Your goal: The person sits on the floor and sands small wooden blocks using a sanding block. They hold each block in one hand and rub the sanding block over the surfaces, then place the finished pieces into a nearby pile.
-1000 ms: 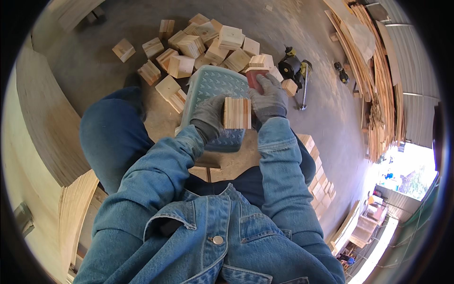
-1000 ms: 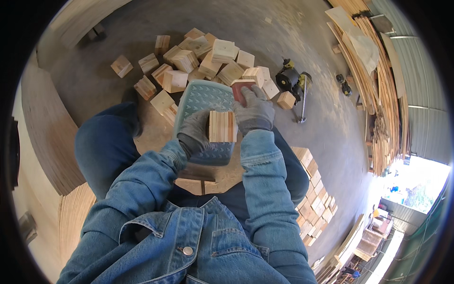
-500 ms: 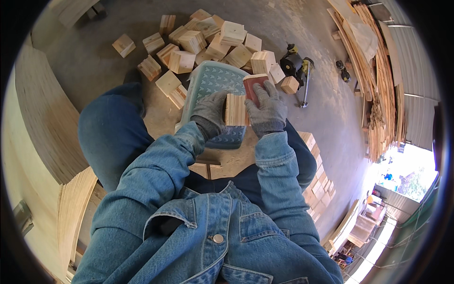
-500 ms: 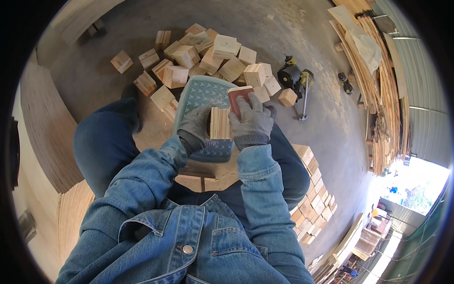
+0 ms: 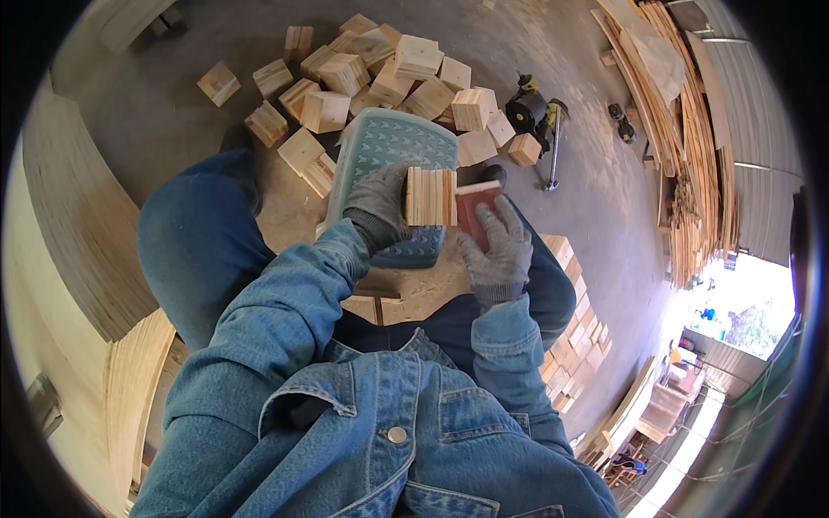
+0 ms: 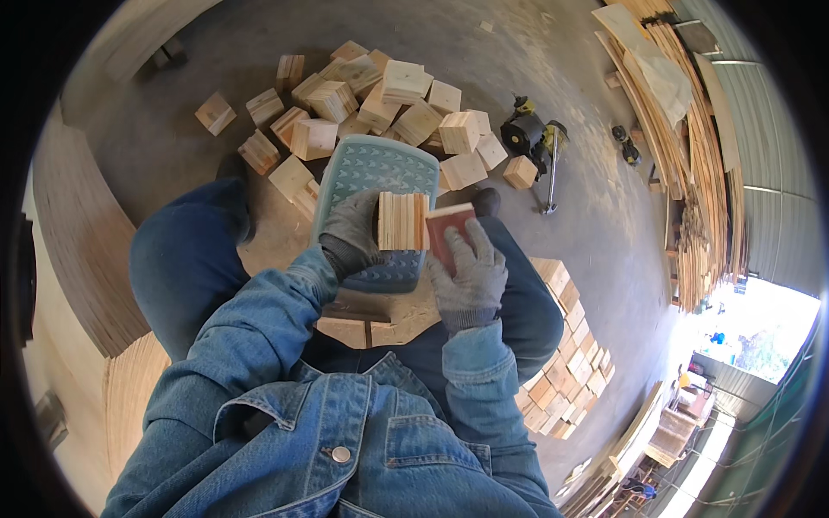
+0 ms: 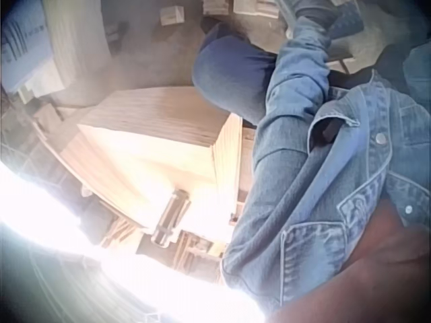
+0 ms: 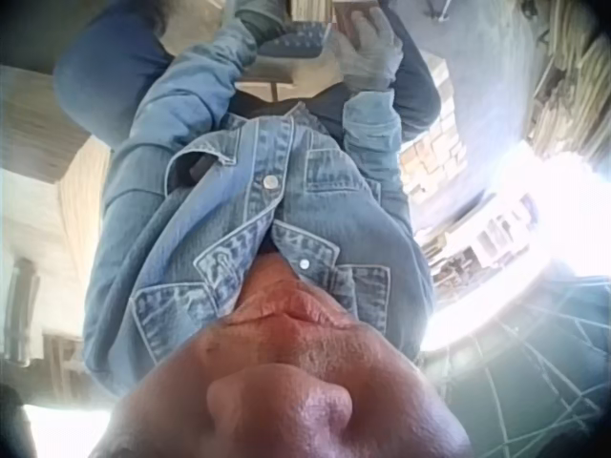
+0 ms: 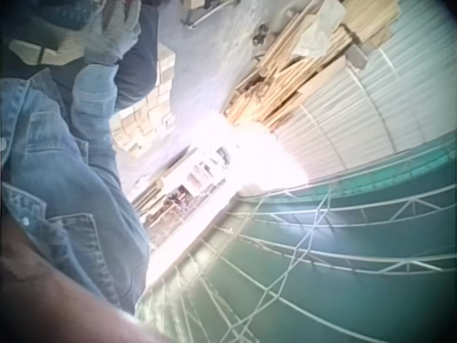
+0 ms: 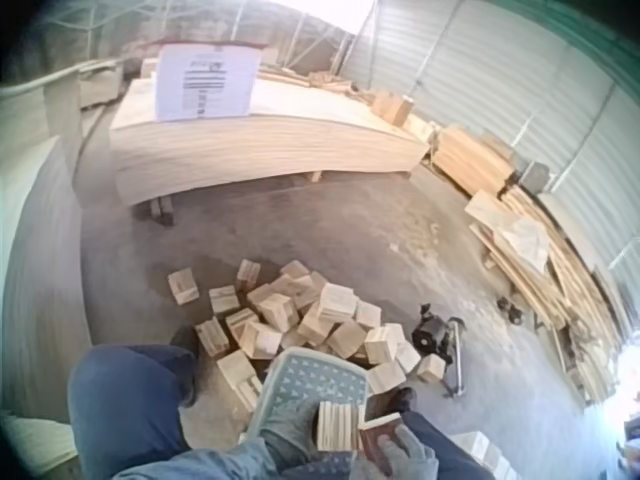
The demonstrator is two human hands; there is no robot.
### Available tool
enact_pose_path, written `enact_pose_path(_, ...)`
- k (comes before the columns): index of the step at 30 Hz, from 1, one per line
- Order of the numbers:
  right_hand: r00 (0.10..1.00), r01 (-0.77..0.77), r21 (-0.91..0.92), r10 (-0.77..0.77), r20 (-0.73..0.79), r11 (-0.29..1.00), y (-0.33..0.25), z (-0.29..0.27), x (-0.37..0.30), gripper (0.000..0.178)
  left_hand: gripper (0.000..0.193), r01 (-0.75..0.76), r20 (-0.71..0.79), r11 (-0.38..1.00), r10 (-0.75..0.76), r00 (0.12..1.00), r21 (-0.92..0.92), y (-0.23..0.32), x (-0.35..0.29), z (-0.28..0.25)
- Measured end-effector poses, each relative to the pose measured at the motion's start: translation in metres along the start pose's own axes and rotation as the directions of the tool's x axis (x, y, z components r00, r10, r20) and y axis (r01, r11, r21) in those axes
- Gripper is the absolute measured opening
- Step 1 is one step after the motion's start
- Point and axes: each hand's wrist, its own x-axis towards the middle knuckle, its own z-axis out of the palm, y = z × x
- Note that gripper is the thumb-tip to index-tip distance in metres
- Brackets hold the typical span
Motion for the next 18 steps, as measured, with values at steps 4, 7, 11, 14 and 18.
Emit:
enact_pose_path(4,0.999,-0.015,-0.047,0.017,0.038,0.999,-0.006,0.003,0.049,0.056,0.088,-0.015,0.006,1.0,0.014,1.0,0.005,0.001,0.002,-0.001)
enact_pose_path(7,0.997,-0.028,-0.071,0.033,0.073,0.997,-0.015,0.012,0.073,0.058,0.086,-0.012,-0.014,1.0,0.012,1.0,-0.018,-0.005,0.002,0.007)
enact_pose_path(11,0.993,-0.038,-0.069,0.046,0.111,0.997,-0.022,0.021,0.072,0.058,0.091,0.025,0.032,0.998,-0.023,0.999,-0.059,-0.011,0.005,0.009)
enact_pose_path(14,0.994,0.002,-0.077,0.006,0.11,0.997,-0.021,0.018,0.049,0.057,0.093,0.032,0.055,0.998,-0.029,0.998,-0.046,-0.006,0.0,0.002)
enact_pose_path(18,0.992,0.009,-0.067,0.0,0.125,0.998,-0.017,0.006,0.019,0.056,0.092,0.047,0.055,0.998,-0.044,0.998,-0.05,-0.001,0.0,-0.002)
